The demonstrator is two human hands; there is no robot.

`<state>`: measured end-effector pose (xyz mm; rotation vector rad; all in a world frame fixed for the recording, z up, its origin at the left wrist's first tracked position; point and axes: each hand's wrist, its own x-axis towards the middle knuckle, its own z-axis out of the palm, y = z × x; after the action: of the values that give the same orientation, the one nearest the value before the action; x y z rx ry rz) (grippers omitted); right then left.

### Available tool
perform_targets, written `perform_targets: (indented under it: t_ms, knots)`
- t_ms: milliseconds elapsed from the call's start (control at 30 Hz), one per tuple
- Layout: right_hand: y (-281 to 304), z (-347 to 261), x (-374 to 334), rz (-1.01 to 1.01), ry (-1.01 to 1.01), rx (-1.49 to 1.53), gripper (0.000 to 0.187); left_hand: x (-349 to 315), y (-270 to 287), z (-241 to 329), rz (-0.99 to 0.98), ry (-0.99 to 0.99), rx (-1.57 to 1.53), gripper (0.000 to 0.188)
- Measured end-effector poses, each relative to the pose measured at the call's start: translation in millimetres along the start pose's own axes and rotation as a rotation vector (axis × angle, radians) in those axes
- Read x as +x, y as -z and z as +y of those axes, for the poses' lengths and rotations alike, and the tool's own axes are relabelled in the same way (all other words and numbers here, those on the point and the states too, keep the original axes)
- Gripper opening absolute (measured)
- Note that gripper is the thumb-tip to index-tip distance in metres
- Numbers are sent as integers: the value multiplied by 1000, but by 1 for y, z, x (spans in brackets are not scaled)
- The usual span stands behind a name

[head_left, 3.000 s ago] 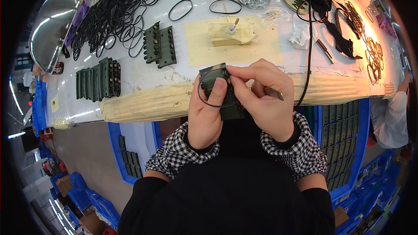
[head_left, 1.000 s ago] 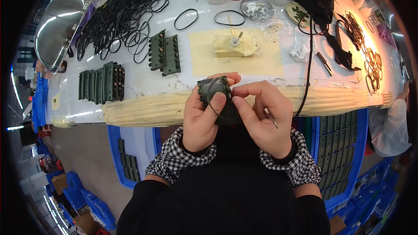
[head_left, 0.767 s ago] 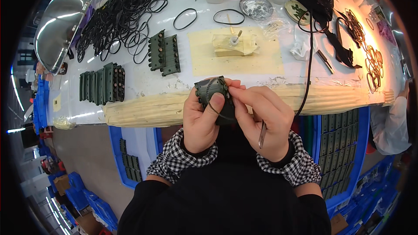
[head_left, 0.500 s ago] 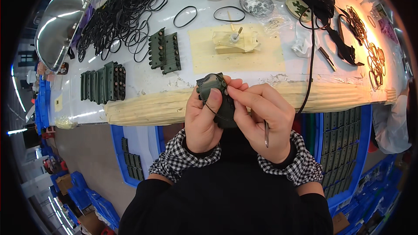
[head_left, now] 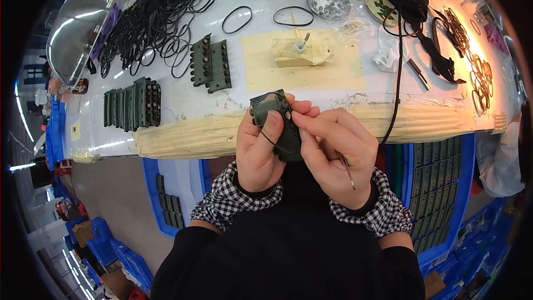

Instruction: Assembling small green plastic tank tracks for toy vehicles using a fine-tipped tool.

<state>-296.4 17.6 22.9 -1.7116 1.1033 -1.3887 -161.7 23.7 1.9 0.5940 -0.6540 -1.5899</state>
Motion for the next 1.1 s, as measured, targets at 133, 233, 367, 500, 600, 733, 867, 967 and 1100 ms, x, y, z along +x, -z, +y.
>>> perform_targets:
  t_ms: [133,233,367,500,600,733,867,967,1100]
  knots:
    - [7,-7,9,-23,-42,-7,17,3,7,3,-58,-186,328,29]
    - [13,2,9,-65,-111,161,5,4,15,5,-104,-303,585,27]
    - [12,7,13,-180,-160,341,12,11,15,5,-162,-499,947,23]
    - [11,4,12,-239,-258,382,14,10,15,5,-129,-504,984,26]
    - [15,5,12,-267,-249,363,14,10,13,8,-122,-473,1000,24]
    - [16,9,11,-291,-231,336,14,6,11,4,-95,-383,772,21]
    - [12,11,10,-296,-210,302,13,1,2,4,-45,-237,523,21]
    - [6,9,10,-225,-187,297,12,7,3,3,-65,-229,454,22]
    - [6,6,11,-219,-169,254,13,6,-1,9,-75,-212,507,23]
